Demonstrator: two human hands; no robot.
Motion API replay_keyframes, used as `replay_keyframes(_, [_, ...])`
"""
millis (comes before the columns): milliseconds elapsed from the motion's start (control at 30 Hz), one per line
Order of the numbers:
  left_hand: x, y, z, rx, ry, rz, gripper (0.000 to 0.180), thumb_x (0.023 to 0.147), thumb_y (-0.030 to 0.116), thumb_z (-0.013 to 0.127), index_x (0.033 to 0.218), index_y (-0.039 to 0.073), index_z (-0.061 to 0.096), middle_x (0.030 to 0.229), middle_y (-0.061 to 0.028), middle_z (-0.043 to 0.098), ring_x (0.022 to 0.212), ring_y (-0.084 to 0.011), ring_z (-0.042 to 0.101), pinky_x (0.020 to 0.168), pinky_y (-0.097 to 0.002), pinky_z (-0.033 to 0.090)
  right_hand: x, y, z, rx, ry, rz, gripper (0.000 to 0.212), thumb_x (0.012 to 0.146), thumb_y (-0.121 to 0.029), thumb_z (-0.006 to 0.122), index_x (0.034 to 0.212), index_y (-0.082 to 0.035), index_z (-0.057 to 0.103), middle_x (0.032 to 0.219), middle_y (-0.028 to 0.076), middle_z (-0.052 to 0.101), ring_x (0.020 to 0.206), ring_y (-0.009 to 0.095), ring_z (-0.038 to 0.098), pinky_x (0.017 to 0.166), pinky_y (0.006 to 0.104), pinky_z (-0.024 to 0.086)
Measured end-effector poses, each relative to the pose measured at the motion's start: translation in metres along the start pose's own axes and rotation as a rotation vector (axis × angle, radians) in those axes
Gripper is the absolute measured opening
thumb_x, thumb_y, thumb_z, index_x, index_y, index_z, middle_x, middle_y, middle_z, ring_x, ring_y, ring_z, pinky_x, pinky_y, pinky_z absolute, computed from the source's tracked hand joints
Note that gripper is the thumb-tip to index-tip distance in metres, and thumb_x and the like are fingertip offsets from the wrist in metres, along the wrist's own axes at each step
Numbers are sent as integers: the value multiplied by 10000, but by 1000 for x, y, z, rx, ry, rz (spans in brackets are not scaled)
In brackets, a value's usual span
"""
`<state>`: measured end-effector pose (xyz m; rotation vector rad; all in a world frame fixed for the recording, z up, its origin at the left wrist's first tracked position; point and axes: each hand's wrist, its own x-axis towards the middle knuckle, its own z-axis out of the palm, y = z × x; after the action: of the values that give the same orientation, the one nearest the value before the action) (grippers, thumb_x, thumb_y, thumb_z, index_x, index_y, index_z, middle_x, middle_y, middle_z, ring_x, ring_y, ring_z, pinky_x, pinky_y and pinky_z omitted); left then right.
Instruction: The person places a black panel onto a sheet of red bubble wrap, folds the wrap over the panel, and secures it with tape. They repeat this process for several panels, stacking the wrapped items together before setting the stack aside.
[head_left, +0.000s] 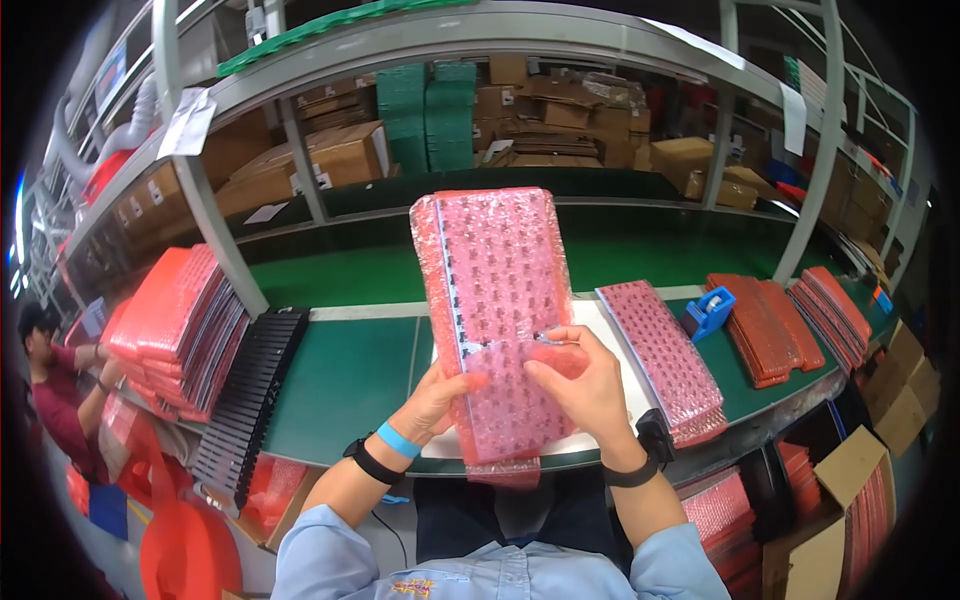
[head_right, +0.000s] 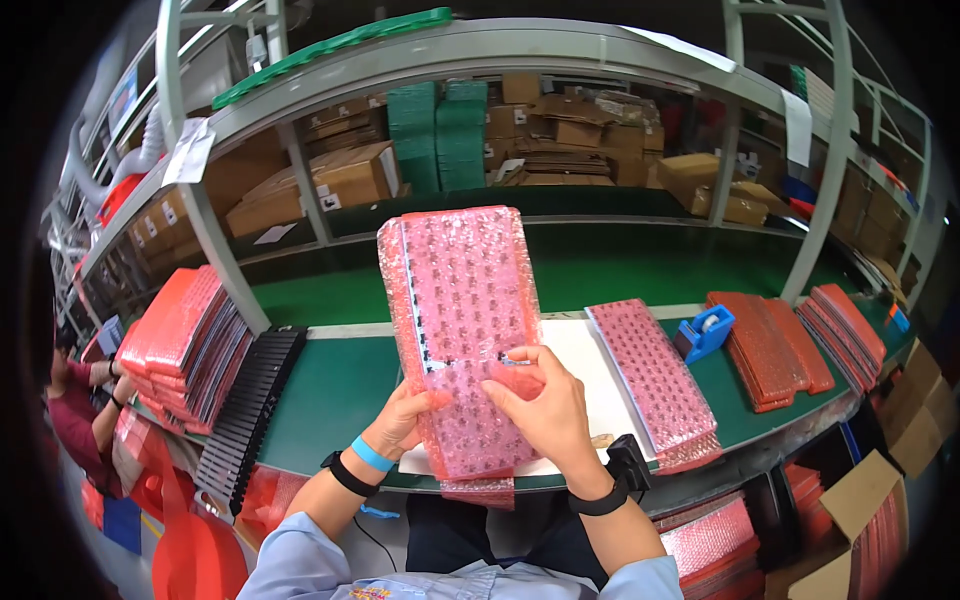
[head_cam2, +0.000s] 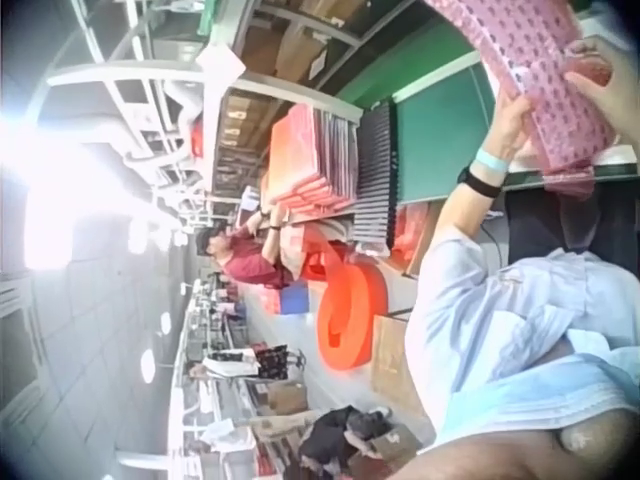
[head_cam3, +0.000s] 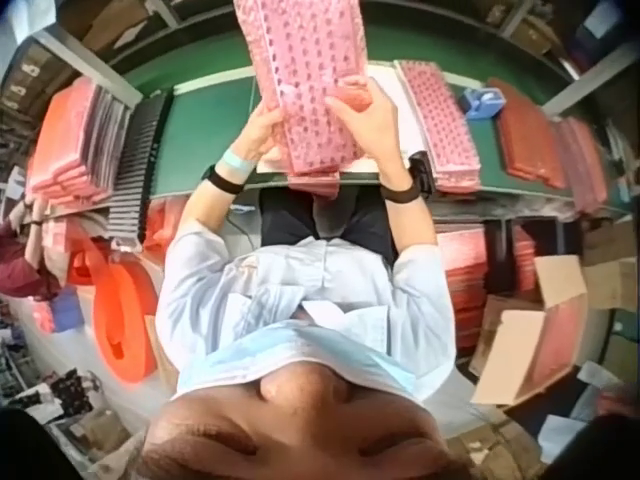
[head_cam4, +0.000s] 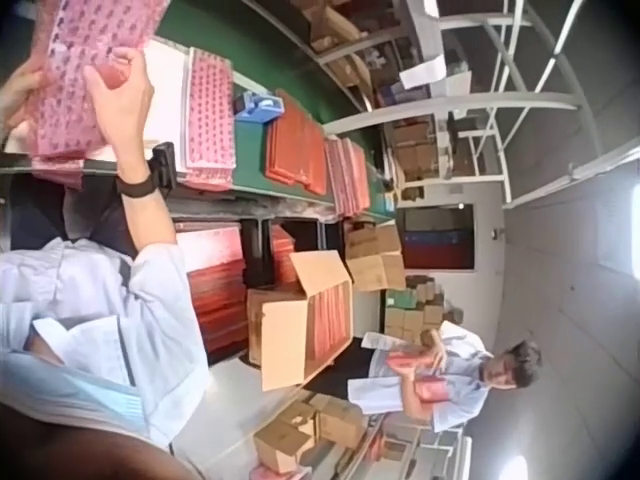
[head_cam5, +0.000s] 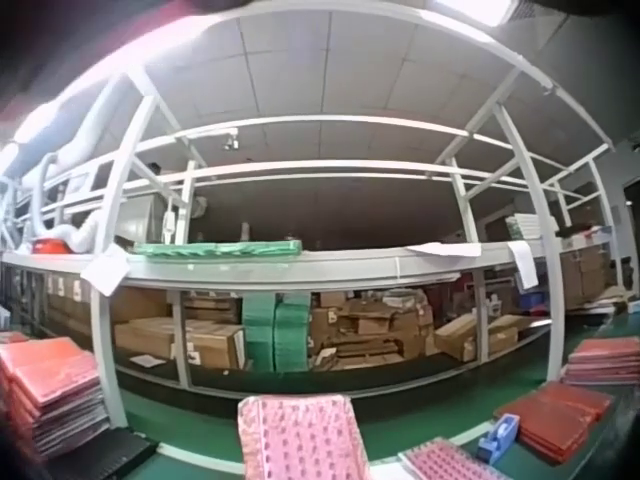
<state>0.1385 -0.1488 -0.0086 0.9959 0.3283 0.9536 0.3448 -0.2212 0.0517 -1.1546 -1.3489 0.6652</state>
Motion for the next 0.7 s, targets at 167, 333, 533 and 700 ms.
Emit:
replay_keyframes(167, [-45, 27, -5, 2, 80, 88, 611, 859, 26, 653, 1420, 39, 411, 1318, -96, 580, 1189, -210, 582, 1026, -361, 471, 18, -8, 38, -122, -217, -20, 202, 823, -85, 779, 968, 20, 685, 758, -24, 657, 695, 37, 580, 655, 193, 465])
replay_keyframes(333, [-97, 61, -27, 44, 215, 110, 604, 855, 12, 647, 1413, 34, 417, 1310, -105, 588, 1167, -216, 599, 1011, -367, 486, 22, -11, 97, 77, -401, -31, 173, 821, -137, 769, 899, 4, 705, 733, 39, 696, 674, 75, 615, 651, 249, 489])
replay_keyframes(533, [-165, 111, -65, -27, 378, 93, 592, 821, -33, 634, 1383, 15, 454, 1290, -136, 603, 1127, -244, 626, 984, -397, 517, 28, -15, 188, 201, -678, 40, 160, 848, -120, 762, 917, 14, 706, 816, 2, 677, 746, 62, 592, 693, 205, 463])
replay_keyframes(700, [-202, 135, -89, -45, 516, 54, 552, 808, -39, 615, 1345, -10, 491, 1251, -165, 625, 1068, -264, 655, 958, -407, 538, 24, -1, 247, 302, -795, 221, 185, 819, -125, 785, 900, 23, 709, 810, 18, 682, 732, 80, 597, 679, 241, 478])
